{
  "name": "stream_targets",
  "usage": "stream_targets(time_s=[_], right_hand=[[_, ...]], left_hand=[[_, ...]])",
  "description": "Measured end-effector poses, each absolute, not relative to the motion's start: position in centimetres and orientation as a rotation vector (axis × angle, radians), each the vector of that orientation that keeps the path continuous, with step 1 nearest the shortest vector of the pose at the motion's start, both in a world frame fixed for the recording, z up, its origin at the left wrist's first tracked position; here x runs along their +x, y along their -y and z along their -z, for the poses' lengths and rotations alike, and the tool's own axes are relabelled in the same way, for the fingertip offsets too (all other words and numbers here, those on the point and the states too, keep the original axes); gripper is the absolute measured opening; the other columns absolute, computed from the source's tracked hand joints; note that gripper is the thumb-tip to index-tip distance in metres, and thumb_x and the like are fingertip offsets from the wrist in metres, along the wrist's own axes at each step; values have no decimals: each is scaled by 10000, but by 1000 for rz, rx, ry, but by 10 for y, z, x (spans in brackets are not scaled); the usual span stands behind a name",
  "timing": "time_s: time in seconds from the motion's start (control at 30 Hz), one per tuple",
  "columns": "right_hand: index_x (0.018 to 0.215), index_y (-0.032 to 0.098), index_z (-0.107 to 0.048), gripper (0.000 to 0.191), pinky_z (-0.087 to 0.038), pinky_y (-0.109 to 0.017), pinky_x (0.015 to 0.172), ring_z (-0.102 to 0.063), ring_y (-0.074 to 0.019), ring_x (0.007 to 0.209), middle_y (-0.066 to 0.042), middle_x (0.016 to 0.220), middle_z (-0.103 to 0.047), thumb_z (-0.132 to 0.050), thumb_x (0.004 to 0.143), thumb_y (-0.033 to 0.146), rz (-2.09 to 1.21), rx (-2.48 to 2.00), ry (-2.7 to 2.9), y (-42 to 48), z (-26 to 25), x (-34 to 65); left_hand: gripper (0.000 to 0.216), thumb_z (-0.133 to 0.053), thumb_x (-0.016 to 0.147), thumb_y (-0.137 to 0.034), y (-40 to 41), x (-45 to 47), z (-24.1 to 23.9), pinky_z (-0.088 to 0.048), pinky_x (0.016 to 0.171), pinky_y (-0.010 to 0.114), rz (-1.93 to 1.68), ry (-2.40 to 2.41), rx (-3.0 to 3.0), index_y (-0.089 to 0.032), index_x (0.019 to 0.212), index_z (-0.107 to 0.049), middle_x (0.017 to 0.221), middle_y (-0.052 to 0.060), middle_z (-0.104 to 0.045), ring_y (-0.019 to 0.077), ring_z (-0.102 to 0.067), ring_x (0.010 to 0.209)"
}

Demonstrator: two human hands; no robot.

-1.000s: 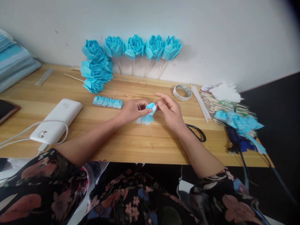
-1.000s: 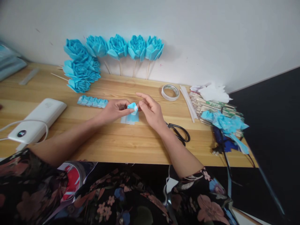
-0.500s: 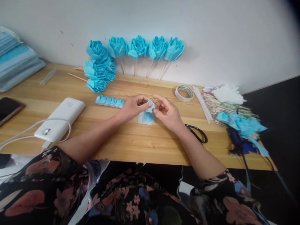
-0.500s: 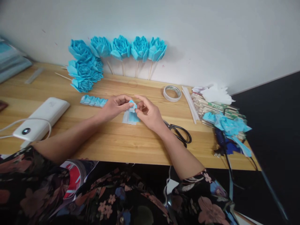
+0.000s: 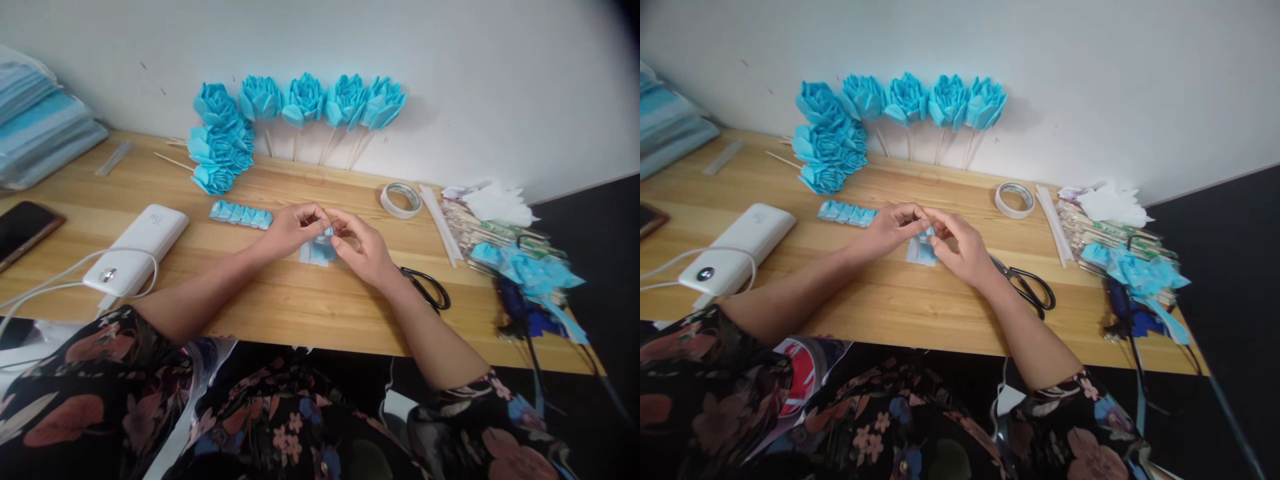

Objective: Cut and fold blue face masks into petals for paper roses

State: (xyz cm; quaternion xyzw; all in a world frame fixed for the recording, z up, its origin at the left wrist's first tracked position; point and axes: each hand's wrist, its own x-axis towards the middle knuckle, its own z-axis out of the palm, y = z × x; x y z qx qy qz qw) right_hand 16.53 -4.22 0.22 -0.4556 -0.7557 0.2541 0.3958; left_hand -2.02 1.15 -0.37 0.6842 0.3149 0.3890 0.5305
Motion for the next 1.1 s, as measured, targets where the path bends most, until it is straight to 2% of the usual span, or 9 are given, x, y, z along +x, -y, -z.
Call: stream_targets(time_s=[0.13, 0.33, 0.43, 0.57, 0.63, 0.93, 1.1], right_hand=[[1304, 285, -625, 443, -560, -363, 814, -634, -168, 826, -13, 911, -683, -627, 861, 270, -694, -1200, 1790, 41, 1, 163], [1283, 271, -631, 427, -553, -337, 775, -613, -147, 760, 9, 834, -654, -640, 855, 272, -728, -1213, 1697, 40, 2, 163], [1275, 276, -631, 426, -552, -340, 752, -609, -157, 763, 4, 830, -648, -662, 852, 318, -739, -1230, 1638, 39, 3, 164], [1268, 273, -631, 423, -547, -338, 745, -607, -155, 761, 5, 823, -636, -669, 853, 343, -770, -1224, 1585, 38, 4, 165], [1263, 275, -633, 411, -544, -338, 743, -609, -154, 763, 3, 829, -640, -664, 863, 366, -790, -1228, 1569, 38, 4, 165], [1246, 276, -627, 408, -582, -363, 764, -627, -153, 744, 15, 820, -653, -680, 849, 350, -827, -1218, 1376, 31, 8, 170], [1275, 277, -603, 454, -609, -355, 710, -639, -146, 722, 10, 867, -668, -682, 832, 336, -887, -1240, 1320, 25, 15, 172]], left_hand=[[252, -683, 836, -384, -10, -19, 4, -432, 669, 253, -891, -691, 1615, -149, 762, -631, 726, 2, -628, 102, -541, 671], [453, -575, 900, -591, -11, -22, -1, -484, 666, 265, -878, -686, 1579, -159, 768, -621, 723, 18, -614, 123, -571, 675], [465, -570, 895, -616, -12, -22, -2, -485, 641, 264, -897, -714, 1550, -166, 790, -617, 702, 11, -596, 119, -560, 648], [424, -743, 759, -563, -12, -19, 1, -452, 599, 242, -860, -731, 1515, -162, 815, -616, 693, -8, -601, 93, -520, 607], [410, -765, 734, -534, -11, -18, 2, -435, 579, 232, -853, -758, 1516, -160, 820, -622, 684, -12, -605, 85, -505, 592], [242, -692, 827, -388, -22, -34, -14, -434, 542, 213, -1129, -865, 1496, -153, 802, -643, 668, 2, -614, 89, -537, 575], [188, -639, 851, -346, -44, -47, -7, -410, 546, 225, -1273, -1053, 1632, -161, 817, -655, 666, 6, -628, 103, -530, 572]])
